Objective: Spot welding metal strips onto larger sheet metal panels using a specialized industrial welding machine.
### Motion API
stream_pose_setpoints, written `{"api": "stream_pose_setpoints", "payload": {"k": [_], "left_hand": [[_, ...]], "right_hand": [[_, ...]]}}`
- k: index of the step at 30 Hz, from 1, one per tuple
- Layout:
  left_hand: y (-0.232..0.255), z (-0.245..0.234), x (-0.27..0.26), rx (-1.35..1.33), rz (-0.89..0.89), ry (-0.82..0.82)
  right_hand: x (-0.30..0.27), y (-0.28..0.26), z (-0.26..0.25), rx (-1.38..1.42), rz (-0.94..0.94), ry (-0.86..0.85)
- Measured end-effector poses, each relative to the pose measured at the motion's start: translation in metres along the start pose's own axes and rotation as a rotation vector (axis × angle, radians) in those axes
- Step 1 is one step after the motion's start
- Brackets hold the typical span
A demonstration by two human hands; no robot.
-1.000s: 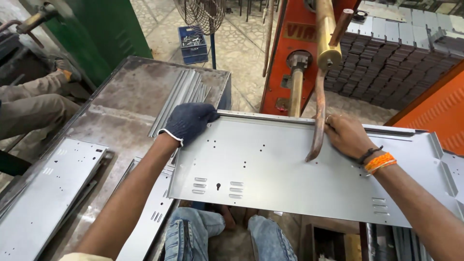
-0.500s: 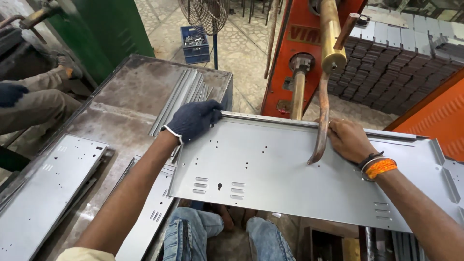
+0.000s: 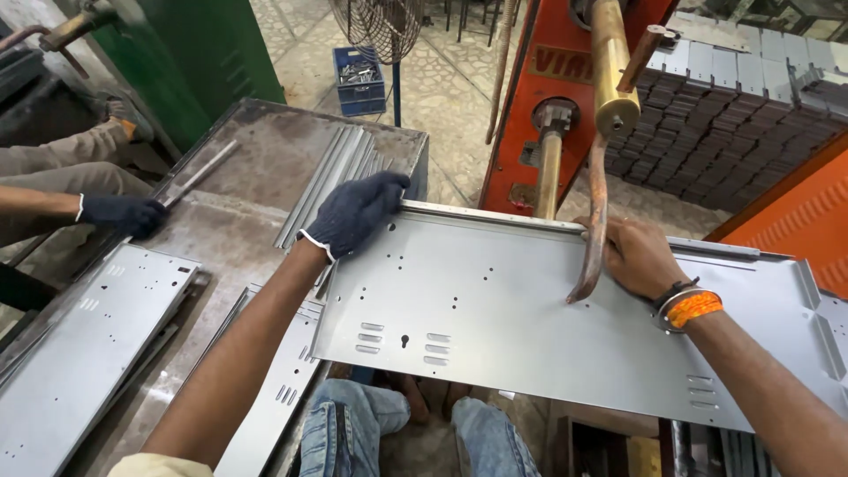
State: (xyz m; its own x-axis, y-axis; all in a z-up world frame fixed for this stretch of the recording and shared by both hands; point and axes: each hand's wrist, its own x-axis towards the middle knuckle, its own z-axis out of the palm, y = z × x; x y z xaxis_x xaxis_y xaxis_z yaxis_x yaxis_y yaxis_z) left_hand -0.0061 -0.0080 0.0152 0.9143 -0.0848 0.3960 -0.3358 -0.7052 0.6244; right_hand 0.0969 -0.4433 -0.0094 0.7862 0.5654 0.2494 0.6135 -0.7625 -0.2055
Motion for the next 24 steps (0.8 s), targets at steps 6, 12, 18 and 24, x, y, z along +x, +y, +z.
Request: {"api": "stream_pose_setpoints", "payload": {"k": [6, 12, 18, 24], "left_hand": [[0.006, 0.008, 0.012, 0.433, 0.18, -0.15], [-0.009, 0.023, 0.017, 0.492, 0.078, -0.181], [-0.017, 0.031, 0.02, 0.449, -0.007, -0.201], [0.03, 0.023, -0.032, 0.486, -0.022, -0.228]], "right_hand": [[0.003, -0.005, -0.002, 0.09, 0.027, -0.032], [0.004, 0.026, 0.007, -0.085, -0.104, -0.006], [0.009, -0.003, -0.017, -0.149, 0.125, -0.128], [-0.053, -0.023, -0.026, -0.057, -0.076, 0.016]]}}
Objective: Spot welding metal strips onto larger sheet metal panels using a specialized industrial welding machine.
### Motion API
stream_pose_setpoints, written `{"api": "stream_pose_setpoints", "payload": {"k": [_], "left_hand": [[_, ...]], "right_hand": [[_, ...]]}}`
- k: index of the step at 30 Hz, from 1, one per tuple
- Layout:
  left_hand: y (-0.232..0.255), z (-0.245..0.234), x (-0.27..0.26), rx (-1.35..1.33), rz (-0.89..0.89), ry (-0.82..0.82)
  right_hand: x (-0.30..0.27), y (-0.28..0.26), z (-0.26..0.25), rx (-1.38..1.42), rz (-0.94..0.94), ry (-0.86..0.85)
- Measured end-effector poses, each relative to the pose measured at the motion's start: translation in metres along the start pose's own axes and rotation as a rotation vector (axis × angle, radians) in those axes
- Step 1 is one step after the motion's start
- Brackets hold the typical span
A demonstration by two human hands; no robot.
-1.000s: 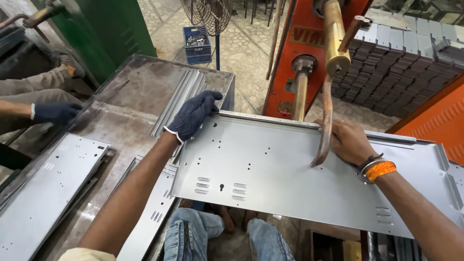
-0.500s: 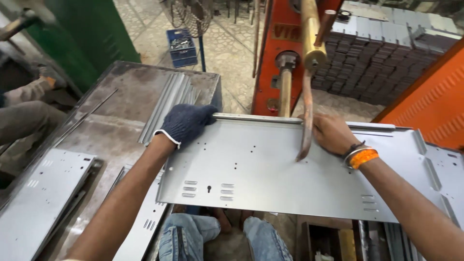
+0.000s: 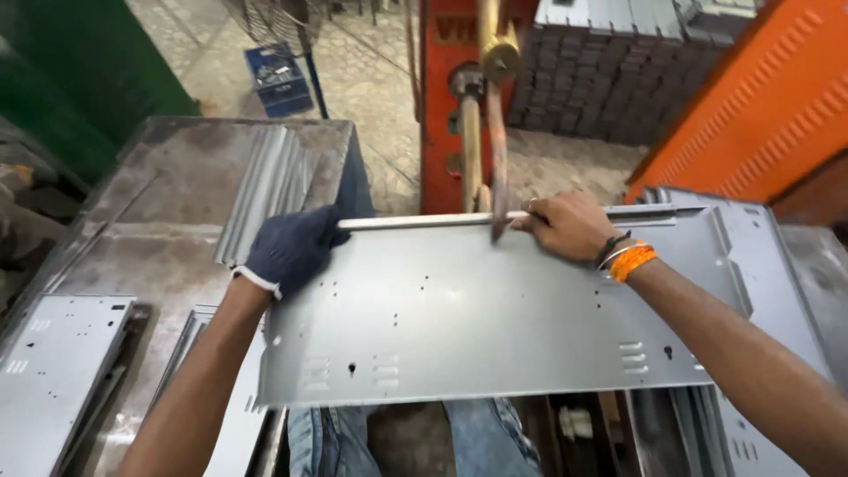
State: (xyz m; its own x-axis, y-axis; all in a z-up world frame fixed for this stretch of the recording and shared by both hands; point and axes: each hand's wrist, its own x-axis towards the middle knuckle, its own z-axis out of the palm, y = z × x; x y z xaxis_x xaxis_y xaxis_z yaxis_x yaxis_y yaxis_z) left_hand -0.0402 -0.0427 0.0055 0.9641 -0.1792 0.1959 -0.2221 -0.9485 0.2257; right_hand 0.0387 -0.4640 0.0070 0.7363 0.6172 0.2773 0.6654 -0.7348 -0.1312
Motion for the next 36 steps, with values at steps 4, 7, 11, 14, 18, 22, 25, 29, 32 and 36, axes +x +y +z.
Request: {"api": "stream_pose_setpoints", "payload": {"k": [4, 7, 11, 14, 18, 22, 25, 29, 32, 36], "left_hand": [[0.004, 0.01, -0.033, -0.176, 0.192, 0.123], [0.003, 0.004, -0.026, -0.051, 0.07, 0.03], [0.008, 0.001, -0.026, -0.068, 0.089, 0.059], [0.005, 0.005, -0.02, -0.074, 0.083, 0.064], [0.015, -0.005, -0.026, -0.078, 0.063, 0.027], [0.021, 0.005, -0.017, -0.091, 0.116, 0.093], [0.039, 0.017, 0.004, -0.236, 0.264, 0.178], [0.086, 0.013, 0.006, -0.133, 0.208, 0.045], [0.092, 0.006, 0.01, -0.165, 0.186, 0.035], [0.087, 0.014, 0.013, -0.301, 0.249, 0.099]], "right_hand": [[-0.025, -0.021, -0.006, 0.007, 0.245, -0.238], [-0.021, -0.02, -0.007, 0.008, 0.14, -0.101], [-0.027, -0.021, -0.007, 0.024, 0.045, 0.003], [-0.026, -0.02, -0.002, 0.013, 0.136, -0.097], [-0.03, -0.022, 0.002, 0.0, 0.086, -0.013], [-0.036, -0.008, -0.007, -0.04, 0.145, -0.062], [-0.051, 0.037, 0.0, -0.149, 0.243, -0.214], [-0.083, 0.047, -0.011, -0.071, 0.192, -0.071], [-0.077, 0.044, -0.019, -0.048, 0.16, -0.043], [-0.078, 0.06, -0.013, -0.209, 0.327, -0.232]]}}
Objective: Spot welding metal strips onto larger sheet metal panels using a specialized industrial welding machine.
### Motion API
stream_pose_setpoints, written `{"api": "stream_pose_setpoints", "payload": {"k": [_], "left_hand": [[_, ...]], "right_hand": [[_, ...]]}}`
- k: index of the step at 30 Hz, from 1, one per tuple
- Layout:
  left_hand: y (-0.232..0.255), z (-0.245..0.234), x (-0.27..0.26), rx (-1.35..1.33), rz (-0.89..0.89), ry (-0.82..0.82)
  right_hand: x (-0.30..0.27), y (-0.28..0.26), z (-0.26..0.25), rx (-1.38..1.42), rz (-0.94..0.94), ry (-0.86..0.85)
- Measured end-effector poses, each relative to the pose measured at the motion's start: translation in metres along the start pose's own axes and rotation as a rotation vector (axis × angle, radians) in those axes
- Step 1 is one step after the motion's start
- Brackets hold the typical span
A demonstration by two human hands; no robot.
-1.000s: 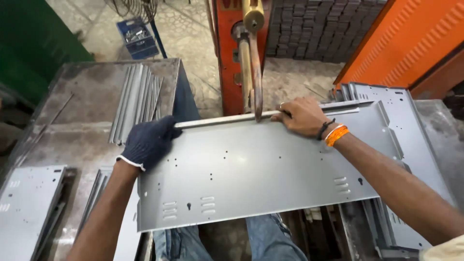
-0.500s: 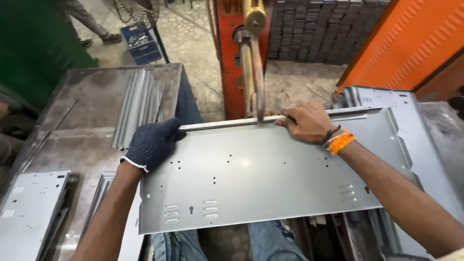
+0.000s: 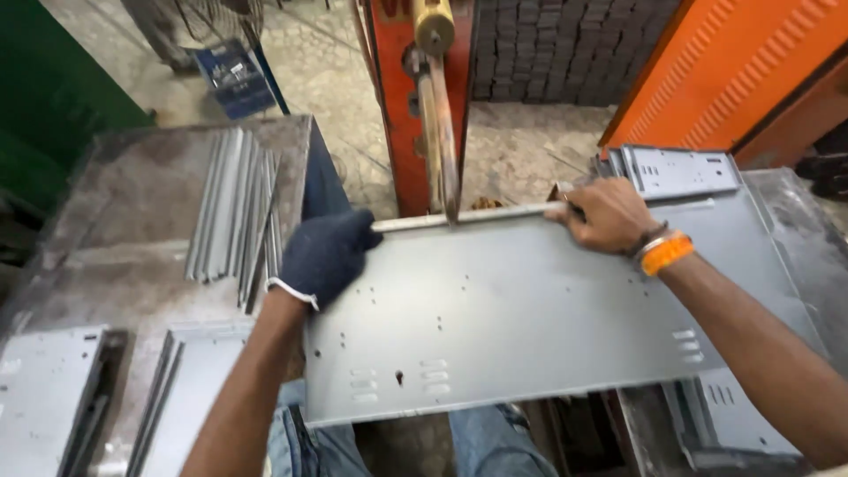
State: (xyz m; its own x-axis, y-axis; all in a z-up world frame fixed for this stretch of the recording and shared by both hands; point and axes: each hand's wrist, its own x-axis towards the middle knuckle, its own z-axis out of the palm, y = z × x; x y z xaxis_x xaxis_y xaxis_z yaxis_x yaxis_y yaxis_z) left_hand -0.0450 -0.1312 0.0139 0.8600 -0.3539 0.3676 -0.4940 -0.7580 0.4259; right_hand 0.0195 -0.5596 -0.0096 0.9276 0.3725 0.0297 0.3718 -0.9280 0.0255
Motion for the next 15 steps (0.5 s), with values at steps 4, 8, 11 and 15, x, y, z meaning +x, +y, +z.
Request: {"api": "stream_pose_setpoints", "payload": {"k": [4, 8, 11, 15], "left_hand": [[0.0, 0.011, -0.006, 0.124, -0.105, -0.136], [-0.003, 0.004, 0.005, 0.02, -0.01, 0.006], [0.018, 0.012, 0.0, 0.074, -0.043, -0.048], [0.031, 0.031, 0.022, -0.052, 0.019, 0.11]], "right_hand": [[-0.012, 0.009, 0.026, 0.174, -0.249, 0.25], [0.005, 0.009, 0.01, 0.013, -0.112, 0.146], [-0.012, 0.013, 0.01, -0.018, 0.014, -0.001], [-0.003, 0.05, 0.009, -0.009, 0.088, 0.053]]}}
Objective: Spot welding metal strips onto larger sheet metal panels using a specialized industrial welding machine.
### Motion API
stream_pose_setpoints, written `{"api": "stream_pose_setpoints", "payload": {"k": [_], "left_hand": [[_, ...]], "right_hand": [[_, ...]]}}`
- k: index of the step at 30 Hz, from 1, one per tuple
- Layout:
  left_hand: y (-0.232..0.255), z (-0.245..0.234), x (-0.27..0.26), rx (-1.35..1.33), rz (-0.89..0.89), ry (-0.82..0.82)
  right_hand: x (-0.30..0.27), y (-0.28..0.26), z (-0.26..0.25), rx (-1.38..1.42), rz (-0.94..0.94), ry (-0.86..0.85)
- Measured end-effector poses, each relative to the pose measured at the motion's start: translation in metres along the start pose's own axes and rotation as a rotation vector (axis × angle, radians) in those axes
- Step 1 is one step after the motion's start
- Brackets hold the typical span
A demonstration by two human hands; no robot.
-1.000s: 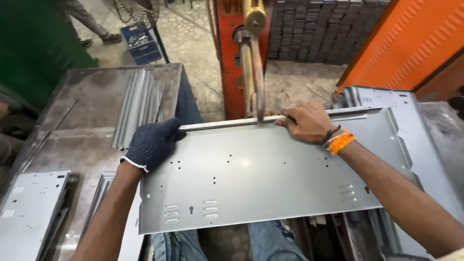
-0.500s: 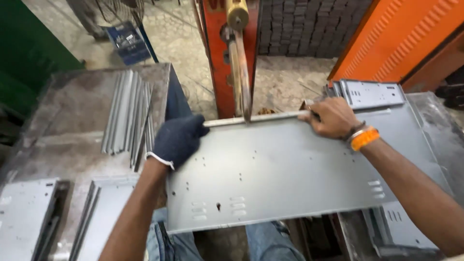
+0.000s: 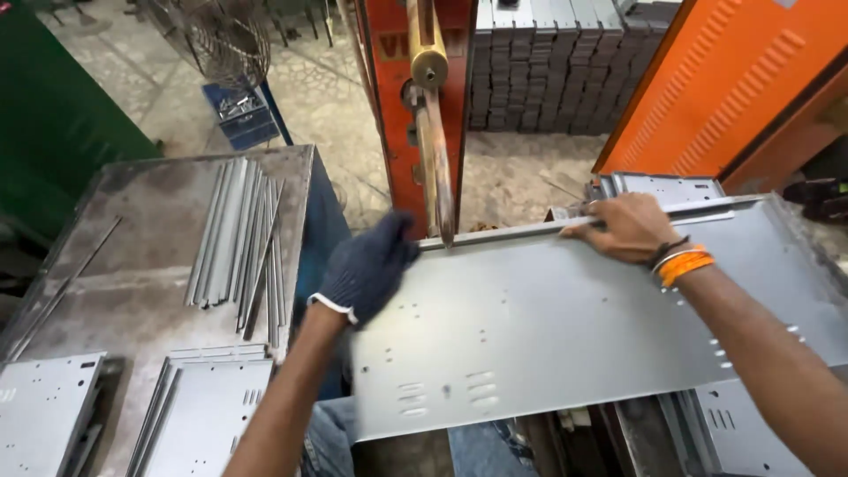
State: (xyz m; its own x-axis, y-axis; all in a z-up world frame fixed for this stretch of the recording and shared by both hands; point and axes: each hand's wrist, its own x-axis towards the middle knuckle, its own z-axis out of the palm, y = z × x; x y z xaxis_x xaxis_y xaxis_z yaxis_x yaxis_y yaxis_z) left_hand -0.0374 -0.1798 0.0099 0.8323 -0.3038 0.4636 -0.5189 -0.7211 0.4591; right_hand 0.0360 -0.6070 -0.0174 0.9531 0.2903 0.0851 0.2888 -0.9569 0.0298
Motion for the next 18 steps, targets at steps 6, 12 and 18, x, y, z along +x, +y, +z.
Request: {"api": "stream_pose_setpoints", "payload": {"k": [6, 12, 18], "left_hand": [[-0.002, 0.028, 0.003, -0.362, -0.212, 0.062], [-0.027, 0.089, 0.018, -0.805, -0.145, 0.043], [-0.028, 0.077, 0.022, -0.813, -0.142, 0.027]], "right_hand": [[-0.007, 0.022, 0.002, -0.005, -0.108, 0.105], [-0.009, 0.056, 0.003, -0.188, 0.087, -0.11], [-0.016, 0.063, 0.007, -0.081, -0.005, 0.049]]}}
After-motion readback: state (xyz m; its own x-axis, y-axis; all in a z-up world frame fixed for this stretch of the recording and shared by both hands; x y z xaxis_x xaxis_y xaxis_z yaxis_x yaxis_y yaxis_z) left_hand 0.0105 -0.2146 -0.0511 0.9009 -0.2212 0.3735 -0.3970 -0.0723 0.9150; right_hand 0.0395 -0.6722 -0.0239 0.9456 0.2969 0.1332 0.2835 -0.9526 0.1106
